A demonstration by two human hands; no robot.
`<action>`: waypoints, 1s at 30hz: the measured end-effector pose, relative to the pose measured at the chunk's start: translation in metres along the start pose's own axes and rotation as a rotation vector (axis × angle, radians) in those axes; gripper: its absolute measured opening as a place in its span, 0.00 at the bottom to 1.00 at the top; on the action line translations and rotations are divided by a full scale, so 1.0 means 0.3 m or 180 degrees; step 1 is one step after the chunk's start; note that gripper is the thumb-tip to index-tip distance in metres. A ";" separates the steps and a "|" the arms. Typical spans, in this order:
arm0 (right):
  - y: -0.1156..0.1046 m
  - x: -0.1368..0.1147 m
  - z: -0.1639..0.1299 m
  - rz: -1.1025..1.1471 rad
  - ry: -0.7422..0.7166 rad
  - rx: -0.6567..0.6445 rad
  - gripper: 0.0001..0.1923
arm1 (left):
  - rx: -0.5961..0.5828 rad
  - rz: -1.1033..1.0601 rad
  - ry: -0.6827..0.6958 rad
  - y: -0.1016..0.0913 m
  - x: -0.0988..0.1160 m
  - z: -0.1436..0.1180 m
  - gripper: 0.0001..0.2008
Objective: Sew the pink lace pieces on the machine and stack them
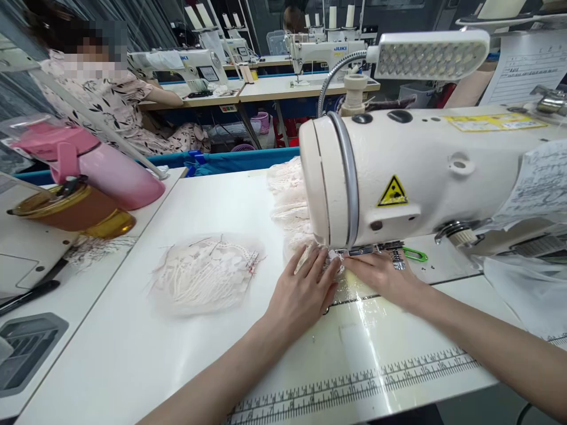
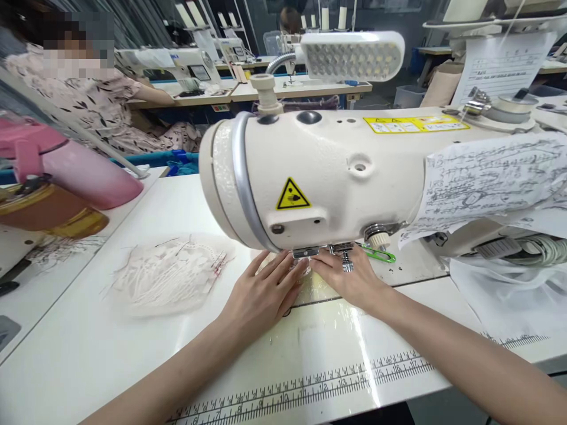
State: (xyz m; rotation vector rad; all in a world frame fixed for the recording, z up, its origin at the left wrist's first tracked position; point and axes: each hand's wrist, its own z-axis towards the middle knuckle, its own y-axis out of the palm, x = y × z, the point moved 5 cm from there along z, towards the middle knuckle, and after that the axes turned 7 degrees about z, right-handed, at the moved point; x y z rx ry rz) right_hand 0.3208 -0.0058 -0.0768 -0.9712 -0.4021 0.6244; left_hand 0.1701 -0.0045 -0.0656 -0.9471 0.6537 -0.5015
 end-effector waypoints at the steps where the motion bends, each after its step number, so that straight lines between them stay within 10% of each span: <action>1: 0.005 0.005 -0.007 -0.0009 0.0036 -0.0003 0.27 | -0.0023 0.0019 -0.0012 0.001 0.000 0.000 0.17; 30: -0.013 0.007 -0.004 0.0136 0.0275 0.0111 0.15 | 0.0159 -0.0240 0.0262 0.006 0.008 -0.010 0.18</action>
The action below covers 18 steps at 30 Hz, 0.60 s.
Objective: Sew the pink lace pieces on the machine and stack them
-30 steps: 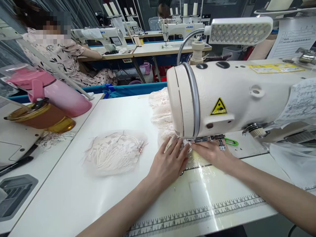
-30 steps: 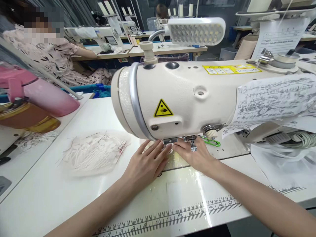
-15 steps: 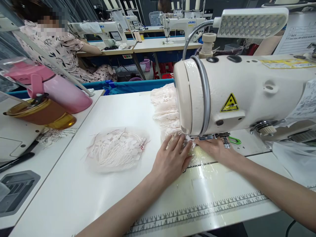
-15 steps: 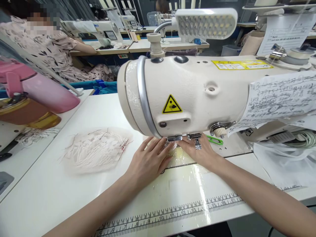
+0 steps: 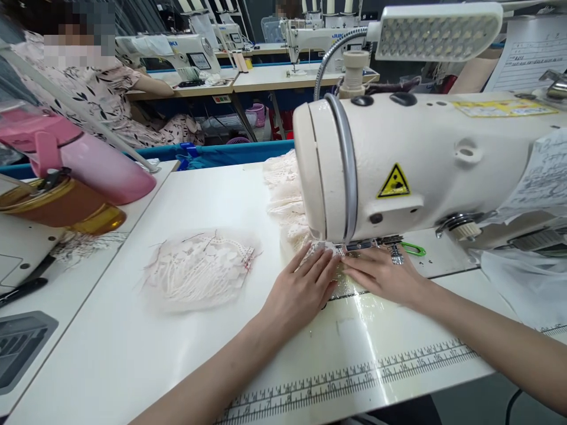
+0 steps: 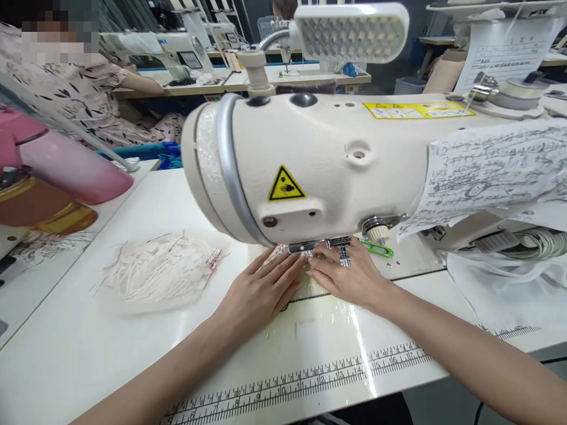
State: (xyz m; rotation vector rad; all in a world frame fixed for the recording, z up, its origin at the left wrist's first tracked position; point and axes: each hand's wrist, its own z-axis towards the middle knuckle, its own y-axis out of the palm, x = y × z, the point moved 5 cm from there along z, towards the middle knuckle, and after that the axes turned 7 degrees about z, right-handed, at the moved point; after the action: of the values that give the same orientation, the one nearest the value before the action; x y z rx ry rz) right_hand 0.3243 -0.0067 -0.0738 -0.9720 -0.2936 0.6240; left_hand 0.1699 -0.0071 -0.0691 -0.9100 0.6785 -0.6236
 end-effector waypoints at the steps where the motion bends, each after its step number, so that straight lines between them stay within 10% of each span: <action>1: 0.003 0.000 -0.001 0.0033 0.0031 -0.0020 0.15 | 0.0013 -0.0025 -0.0022 -0.001 -0.003 0.001 0.17; 18: 0.007 -0.015 0.014 -0.0220 0.0090 -0.0239 0.19 | -0.0037 -0.0031 -0.0114 -0.004 -0.031 0.023 0.16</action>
State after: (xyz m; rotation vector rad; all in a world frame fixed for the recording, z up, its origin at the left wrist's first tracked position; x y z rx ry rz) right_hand 0.3179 -0.0058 -0.0730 -1.0375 -0.3261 0.5390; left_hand 0.1689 0.0026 -0.0626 -0.9338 0.6463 -0.6112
